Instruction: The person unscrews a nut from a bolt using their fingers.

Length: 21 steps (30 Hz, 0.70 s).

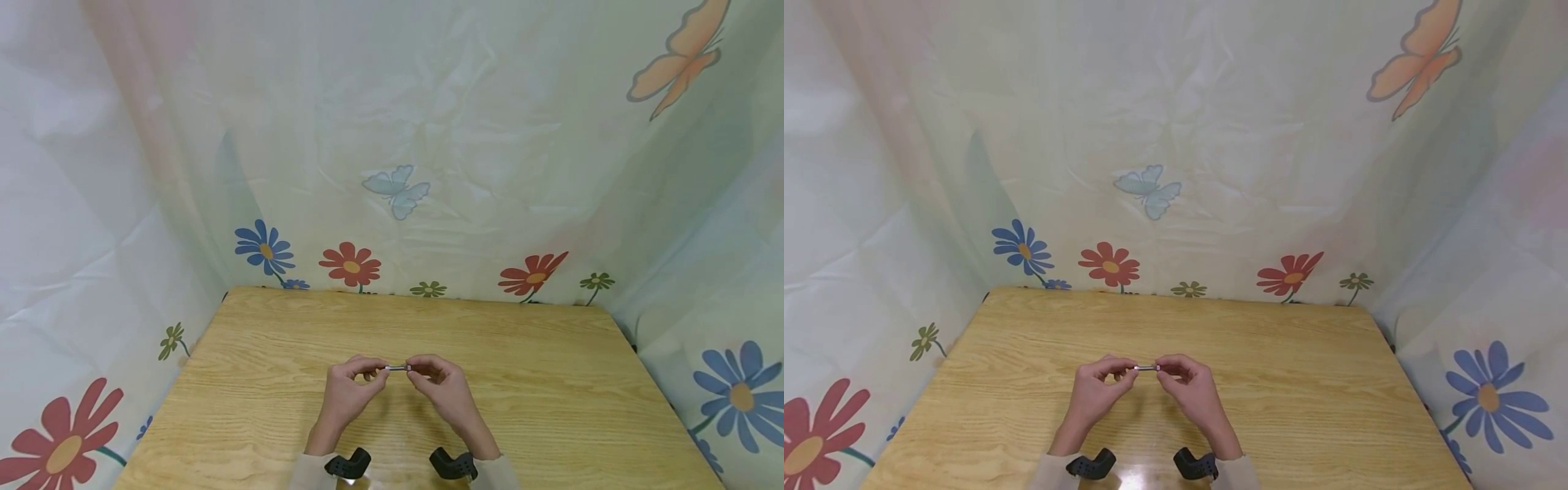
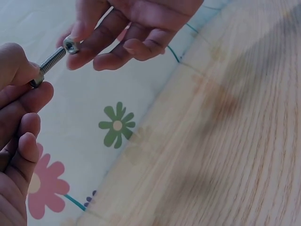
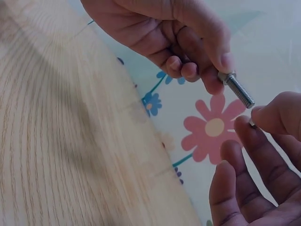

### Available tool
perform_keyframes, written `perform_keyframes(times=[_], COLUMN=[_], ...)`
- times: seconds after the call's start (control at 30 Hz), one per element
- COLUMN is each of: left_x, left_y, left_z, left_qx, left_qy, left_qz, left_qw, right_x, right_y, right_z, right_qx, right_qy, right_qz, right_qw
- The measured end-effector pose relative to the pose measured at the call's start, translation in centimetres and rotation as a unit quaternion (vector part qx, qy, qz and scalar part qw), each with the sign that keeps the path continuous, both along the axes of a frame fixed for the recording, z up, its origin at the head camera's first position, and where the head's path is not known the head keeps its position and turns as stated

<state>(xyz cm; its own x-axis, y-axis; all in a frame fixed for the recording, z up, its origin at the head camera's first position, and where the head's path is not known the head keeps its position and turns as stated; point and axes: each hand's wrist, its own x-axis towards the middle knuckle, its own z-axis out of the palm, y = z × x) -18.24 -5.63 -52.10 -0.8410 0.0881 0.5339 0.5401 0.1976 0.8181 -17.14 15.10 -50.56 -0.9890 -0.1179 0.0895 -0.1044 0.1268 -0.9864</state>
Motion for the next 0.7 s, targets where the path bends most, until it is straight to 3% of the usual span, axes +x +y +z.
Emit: perform_keyframes(times=[0.33, 0.7], left_x=[-0.2, -0.5], left_y=[-0.3, -0.4], left_z=[-0.6, -2.0], left_qx=[-0.01, -0.071], left_qy=[-0.038, -0.068], left_qz=[0.014, 0.02], left_qw=[0.9991, 0.9949], right_x=[-0.1, -0.3], right_y=[0.4, 0.4], right_z=[-0.3, -2.0], right_qx=[0.032, 0.123], right_qy=[-0.006, 0.007], right_qz=[-0.028, -0.055], right_qw=[0.9991, 0.9909])
